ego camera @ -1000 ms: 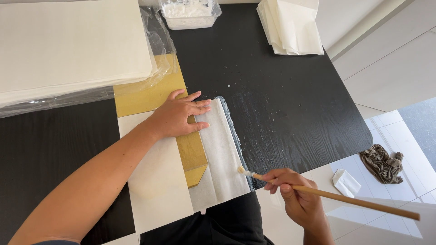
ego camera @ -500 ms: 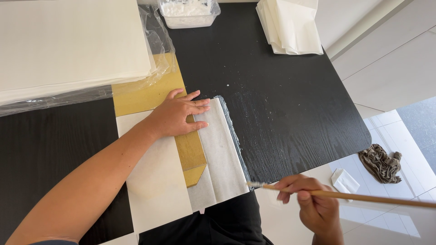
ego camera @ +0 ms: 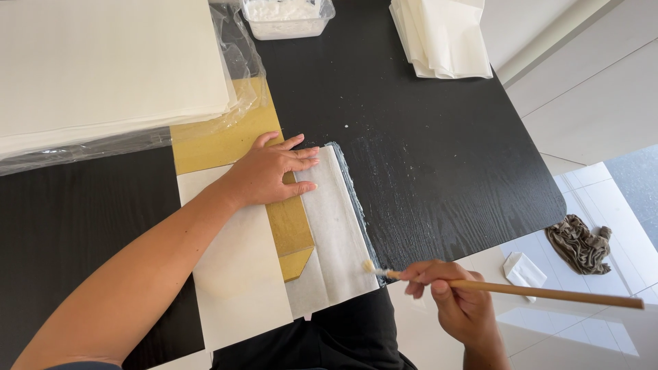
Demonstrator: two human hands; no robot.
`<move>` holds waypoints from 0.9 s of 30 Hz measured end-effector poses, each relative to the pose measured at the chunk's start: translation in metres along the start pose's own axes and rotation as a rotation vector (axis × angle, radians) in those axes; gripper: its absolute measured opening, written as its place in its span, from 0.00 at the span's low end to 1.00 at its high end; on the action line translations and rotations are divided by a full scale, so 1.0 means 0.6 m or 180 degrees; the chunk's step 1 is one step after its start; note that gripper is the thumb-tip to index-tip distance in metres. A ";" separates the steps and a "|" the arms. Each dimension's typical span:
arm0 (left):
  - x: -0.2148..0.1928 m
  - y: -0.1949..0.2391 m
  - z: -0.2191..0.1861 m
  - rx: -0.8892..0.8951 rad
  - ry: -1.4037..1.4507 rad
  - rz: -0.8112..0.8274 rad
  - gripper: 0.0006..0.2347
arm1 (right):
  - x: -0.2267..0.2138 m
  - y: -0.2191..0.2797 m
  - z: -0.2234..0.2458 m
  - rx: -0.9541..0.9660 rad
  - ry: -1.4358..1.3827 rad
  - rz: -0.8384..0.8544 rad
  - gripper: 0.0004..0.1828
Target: Manually assembling paper bags by folding white paper sheets around a cardboard template and applying glue with a brush.
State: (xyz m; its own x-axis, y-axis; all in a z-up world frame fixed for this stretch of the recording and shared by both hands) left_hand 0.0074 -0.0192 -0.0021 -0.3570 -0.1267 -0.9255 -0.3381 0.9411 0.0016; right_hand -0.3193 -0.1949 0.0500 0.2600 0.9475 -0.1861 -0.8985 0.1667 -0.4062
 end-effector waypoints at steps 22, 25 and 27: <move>-0.002 0.001 0.000 -0.0003 -0.0008 -0.0014 0.25 | 0.001 -0.014 -0.020 -0.0077 0.0139 -0.0057 0.16; -0.001 0.001 0.001 -0.0008 -0.0001 -0.0017 0.25 | -0.007 -0.001 -0.013 0.0042 0.0190 -0.0078 0.18; 0.001 0.000 0.001 -0.0030 0.0023 -0.0004 0.25 | -0.010 0.007 -0.006 0.0098 0.0151 -0.0059 0.17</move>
Point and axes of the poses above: each hand's wrist, its own y-axis away from the middle knuckle, its own x-axis out of the palm, z = x × y, the point moved 2 cm from there along -y, towards the middle knuckle, and after that the axes turned 11 degrees about -y, right-handed, at the moved point
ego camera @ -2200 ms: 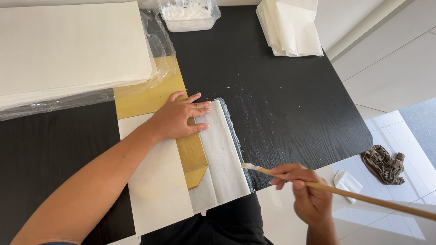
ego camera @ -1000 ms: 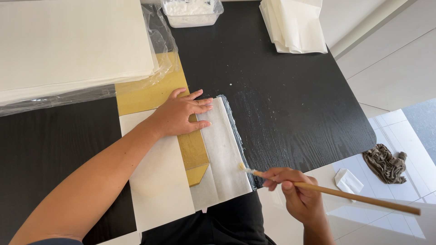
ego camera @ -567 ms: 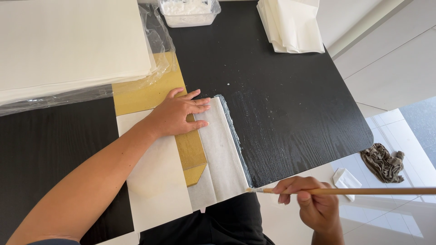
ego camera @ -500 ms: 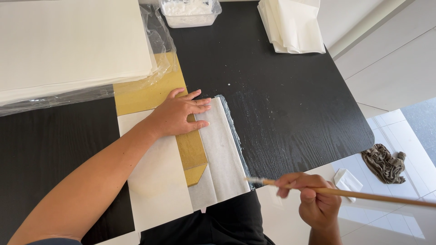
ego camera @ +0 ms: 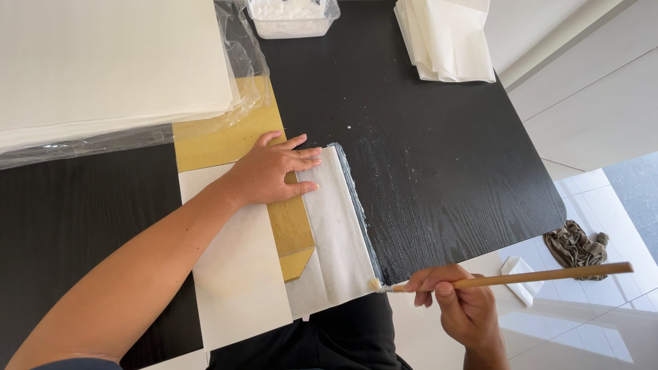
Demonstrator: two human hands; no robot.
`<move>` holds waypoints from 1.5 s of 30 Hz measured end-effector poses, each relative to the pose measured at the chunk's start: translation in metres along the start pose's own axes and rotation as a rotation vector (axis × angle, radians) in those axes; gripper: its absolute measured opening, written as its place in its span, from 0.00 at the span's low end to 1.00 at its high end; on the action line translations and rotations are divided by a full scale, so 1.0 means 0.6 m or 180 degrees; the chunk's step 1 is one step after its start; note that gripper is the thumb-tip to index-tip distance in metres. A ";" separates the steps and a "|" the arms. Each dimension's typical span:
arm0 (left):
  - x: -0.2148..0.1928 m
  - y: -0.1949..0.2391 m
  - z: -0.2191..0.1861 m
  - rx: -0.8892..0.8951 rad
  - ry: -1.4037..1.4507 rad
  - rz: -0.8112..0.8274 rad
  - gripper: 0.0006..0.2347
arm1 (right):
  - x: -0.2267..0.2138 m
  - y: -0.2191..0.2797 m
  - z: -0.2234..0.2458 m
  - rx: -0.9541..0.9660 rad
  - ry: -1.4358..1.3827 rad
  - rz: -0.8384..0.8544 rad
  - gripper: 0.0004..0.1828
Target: Manually assembling paper bags by folding white paper sheets around a cardboard template and applying glue with a brush.
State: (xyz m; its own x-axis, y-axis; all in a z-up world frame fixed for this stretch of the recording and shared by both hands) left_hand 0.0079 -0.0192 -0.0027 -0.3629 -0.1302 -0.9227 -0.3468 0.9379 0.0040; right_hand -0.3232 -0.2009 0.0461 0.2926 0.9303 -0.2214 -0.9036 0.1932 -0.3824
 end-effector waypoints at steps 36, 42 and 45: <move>-0.031 0.012 -0.015 0.0072 -0.0338 0.0118 0.24 | 0.054 -0.209 -0.043 -0.0107 0.0426 0.0013 0.16; -0.030 0.011 -0.013 0.0124 -0.0349 0.0091 0.24 | 0.059 -0.238 -0.053 -0.0109 0.0505 0.0040 0.16; -0.031 0.010 -0.013 0.0123 -0.0334 0.0125 0.24 | 0.063 -0.253 -0.055 -0.0116 0.0553 0.0046 0.16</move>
Point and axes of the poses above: each hand's wrist, its own y-axis away from the middle knuckle, its own x-axis out of the palm, z = x × y, the point moved 2 cm from there along -y, towards the middle knuckle, and after that the axes turned 11 degrees about -y, right-handed, at the moved point
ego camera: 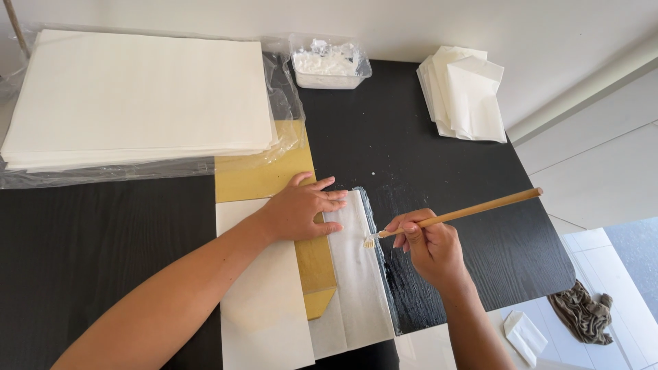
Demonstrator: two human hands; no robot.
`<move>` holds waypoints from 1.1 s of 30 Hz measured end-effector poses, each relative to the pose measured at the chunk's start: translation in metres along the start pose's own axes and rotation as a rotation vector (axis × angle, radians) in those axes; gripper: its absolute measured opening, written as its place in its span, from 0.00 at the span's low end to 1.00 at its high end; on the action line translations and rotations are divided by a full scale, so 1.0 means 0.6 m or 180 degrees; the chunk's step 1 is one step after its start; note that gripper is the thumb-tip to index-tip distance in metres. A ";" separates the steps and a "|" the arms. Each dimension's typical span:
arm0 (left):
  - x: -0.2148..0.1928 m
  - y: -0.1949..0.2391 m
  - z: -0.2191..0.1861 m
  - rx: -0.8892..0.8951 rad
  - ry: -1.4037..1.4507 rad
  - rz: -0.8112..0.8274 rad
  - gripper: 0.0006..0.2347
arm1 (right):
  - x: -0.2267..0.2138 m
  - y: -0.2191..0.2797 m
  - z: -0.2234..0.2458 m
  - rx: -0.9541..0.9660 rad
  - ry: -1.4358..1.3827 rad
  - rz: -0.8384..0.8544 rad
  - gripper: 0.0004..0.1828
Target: Manually assembling paper bags by folding white paper sheets around a cardboard template and applying glue with a brush.
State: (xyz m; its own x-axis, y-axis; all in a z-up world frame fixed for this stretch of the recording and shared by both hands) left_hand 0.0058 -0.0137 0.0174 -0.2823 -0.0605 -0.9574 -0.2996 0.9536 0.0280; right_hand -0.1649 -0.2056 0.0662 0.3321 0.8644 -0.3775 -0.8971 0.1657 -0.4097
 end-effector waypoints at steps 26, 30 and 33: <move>0.001 -0.002 0.000 -0.0097 0.0106 0.0119 0.25 | 0.031 -0.104 -0.045 -0.0501 0.0048 -0.0140 0.14; 0.004 -0.003 0.002 -0.0073 0.0136 0.0030 0.24 | 0.031 -0.092 -0.034 -0.0751 -0.0069 -0.0300 0.15; 0.003 -0.002 0.000 -0.0064 0.0128 0.0008 0.24 | 0.029 -0.076 -0.035 -0.0787 -0.0169 -0.0308 0.15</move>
Point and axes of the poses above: each hand's wrist, its own y-axis away from the middle knuckle, its own x-axis out of the palm, z = x × y, the point moved 2 cm from there along -y, towards the middle knuckle, and after that the axes turned 11 degrees about -y, right-handed, at the moved point
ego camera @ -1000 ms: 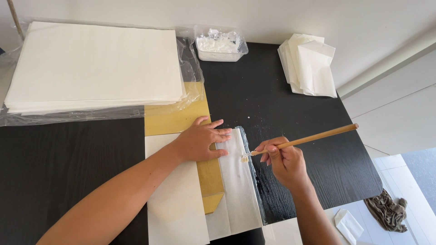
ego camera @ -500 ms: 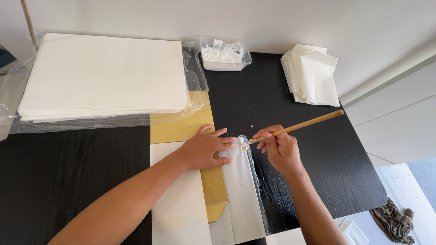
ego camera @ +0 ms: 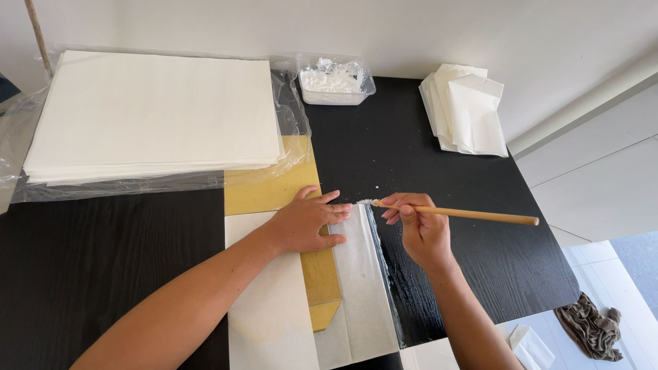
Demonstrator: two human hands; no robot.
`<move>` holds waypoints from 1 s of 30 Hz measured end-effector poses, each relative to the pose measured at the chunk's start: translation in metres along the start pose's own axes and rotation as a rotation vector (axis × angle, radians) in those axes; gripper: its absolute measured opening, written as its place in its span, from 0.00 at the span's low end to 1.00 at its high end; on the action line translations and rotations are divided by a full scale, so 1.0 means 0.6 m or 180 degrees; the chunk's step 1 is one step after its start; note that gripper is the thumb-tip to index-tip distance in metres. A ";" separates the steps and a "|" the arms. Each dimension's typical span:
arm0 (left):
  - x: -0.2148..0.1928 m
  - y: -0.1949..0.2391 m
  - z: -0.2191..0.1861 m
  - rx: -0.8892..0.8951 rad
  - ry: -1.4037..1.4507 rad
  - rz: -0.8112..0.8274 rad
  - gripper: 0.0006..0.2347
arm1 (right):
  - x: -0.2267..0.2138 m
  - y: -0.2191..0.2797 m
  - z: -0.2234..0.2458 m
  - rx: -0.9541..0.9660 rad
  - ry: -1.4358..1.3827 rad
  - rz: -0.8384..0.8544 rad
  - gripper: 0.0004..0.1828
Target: Manually assembling paper bags by folding white paper sheets around a cardboard template and applying glue with a brush.
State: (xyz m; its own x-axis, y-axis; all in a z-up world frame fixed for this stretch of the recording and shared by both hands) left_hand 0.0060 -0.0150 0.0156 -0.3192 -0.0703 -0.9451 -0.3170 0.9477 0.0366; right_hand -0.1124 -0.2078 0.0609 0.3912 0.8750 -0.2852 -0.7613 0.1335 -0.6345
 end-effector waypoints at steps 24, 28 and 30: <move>0.026 -0.008 0.010 0.0006 0.0246 -0.0141 0.25 | -0.078 0.185 0.137 0.0997 0.0121 0.0348 0.13; 0.027 -0.008 0.010 -0.0024 0.0217 -0.0103 0.26 | -0.095 0.216 0.157 0.1397 -0.0061 0.0368 0.14; 0.027 -0.009 0.010 -0.0024 0.0196 -0.0097 0.26 | -0.102 0.224 0.168 0.1581 0.0036 0.0379 0.16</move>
State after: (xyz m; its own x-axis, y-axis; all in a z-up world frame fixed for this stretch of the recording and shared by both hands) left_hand 0.0075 -0.0192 -0.0019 -0.3636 -0.1183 -0.9240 -0.3342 0.9425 0.0109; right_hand -0.2908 -0.1964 0.0654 0.2902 0.8929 -0.3443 -0.9538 0.2406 -0.1799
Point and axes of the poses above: each hand's wrist, its own y-axis away from the middle knuckle, its own x-axis out of the palm, z = x × y, the point moved 2 cm from there along -y, towards the middle knuckle, and after that the axes turned 11 degrees about -y, right-handed, at the moved point
